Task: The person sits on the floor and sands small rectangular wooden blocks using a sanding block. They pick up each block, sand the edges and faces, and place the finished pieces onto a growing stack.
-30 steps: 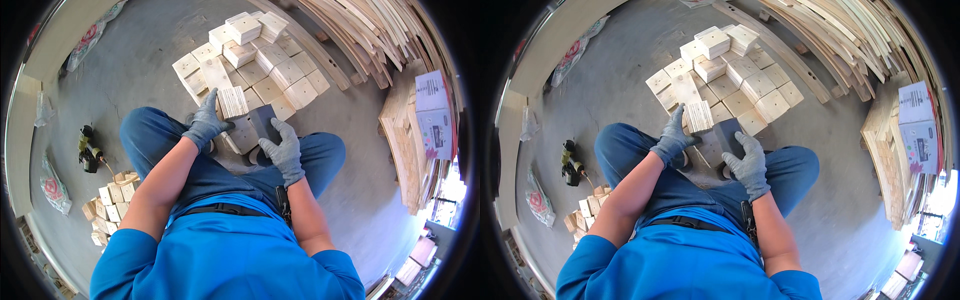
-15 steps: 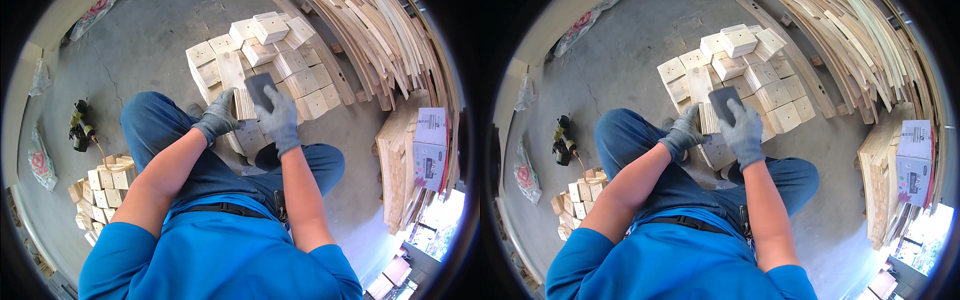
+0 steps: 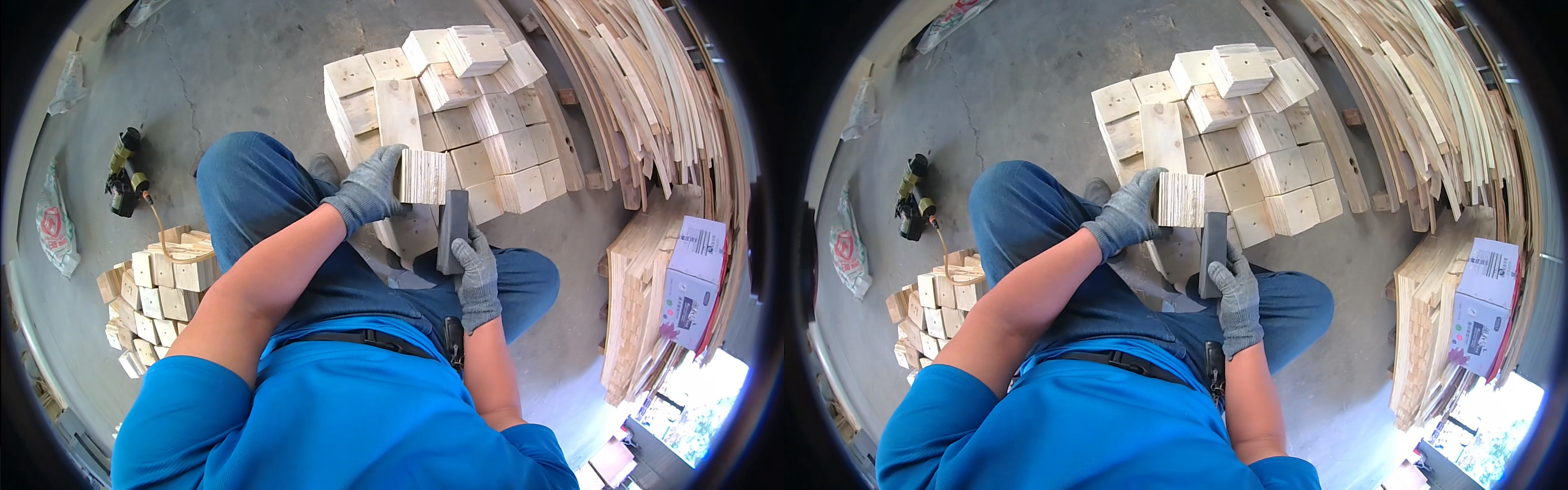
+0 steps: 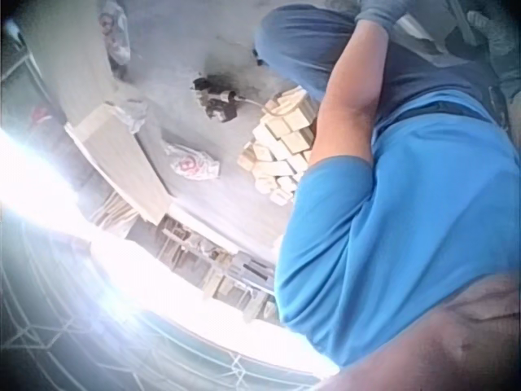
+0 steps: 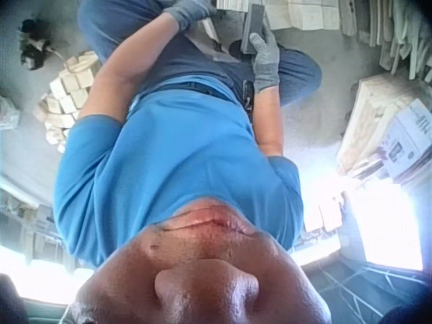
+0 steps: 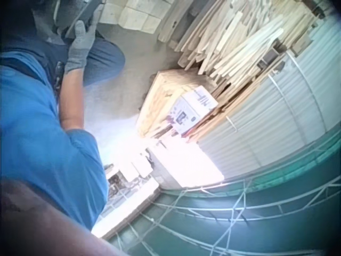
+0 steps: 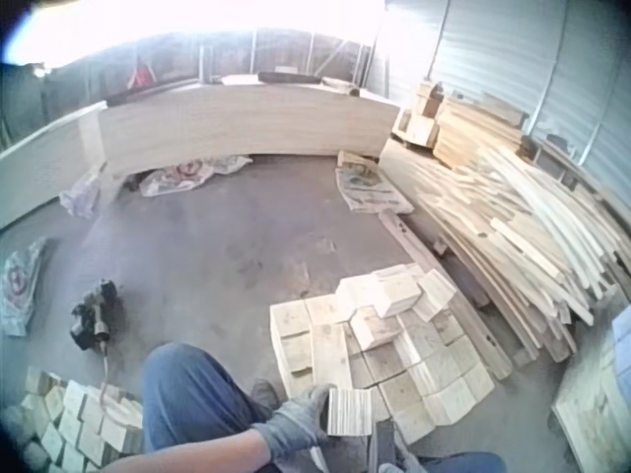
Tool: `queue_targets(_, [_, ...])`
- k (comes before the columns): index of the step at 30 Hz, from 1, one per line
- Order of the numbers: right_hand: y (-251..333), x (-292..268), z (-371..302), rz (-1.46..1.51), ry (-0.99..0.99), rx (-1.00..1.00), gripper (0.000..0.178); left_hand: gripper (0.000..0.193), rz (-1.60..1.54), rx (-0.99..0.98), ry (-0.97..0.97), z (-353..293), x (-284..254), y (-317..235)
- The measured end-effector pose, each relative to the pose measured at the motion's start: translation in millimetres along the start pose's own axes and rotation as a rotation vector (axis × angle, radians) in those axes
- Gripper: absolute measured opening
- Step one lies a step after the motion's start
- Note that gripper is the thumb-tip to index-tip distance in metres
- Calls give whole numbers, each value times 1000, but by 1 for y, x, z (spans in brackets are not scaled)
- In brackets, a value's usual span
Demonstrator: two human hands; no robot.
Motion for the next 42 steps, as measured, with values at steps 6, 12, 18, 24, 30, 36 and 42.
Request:
queue_targets(6, [10,20,57,-133,0,-191,65,111,4,-24,24,0,-2,-5])
queue_targets(12, [66,74,124,-203,63,-159,67,110,-4,-6,15,2,-2,-5])
queue_targets(18, [62,55,92,-297,58,-257,67,110,-12,21,2,-1,1,3])
queue_targets(24, [9,-8,24,-71,74,30,64,109,-6,16,-8,0,1,2])
queue_targets(30, [37,0,-2,-484,-115,-429,59,109,-5,24,16,2,3,3])
queue_targets(36, [68,65,26,-1028,-154,-1080,65,106,7,30,1,2,-1,0])
queue_targets(42, [90,104,76,-1137,-208,-1022,65,111,-31,30,-16,2,3,7])
Point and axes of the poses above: each hand's wrist, its own z-axis towards the middle knuckle, its own x-axis out of the palm, y = z × x, the point moved 3 cm from there along z, towards the middle knuckle, and after that the axes turned 15 degrees about -y, right-handed, at the moved point
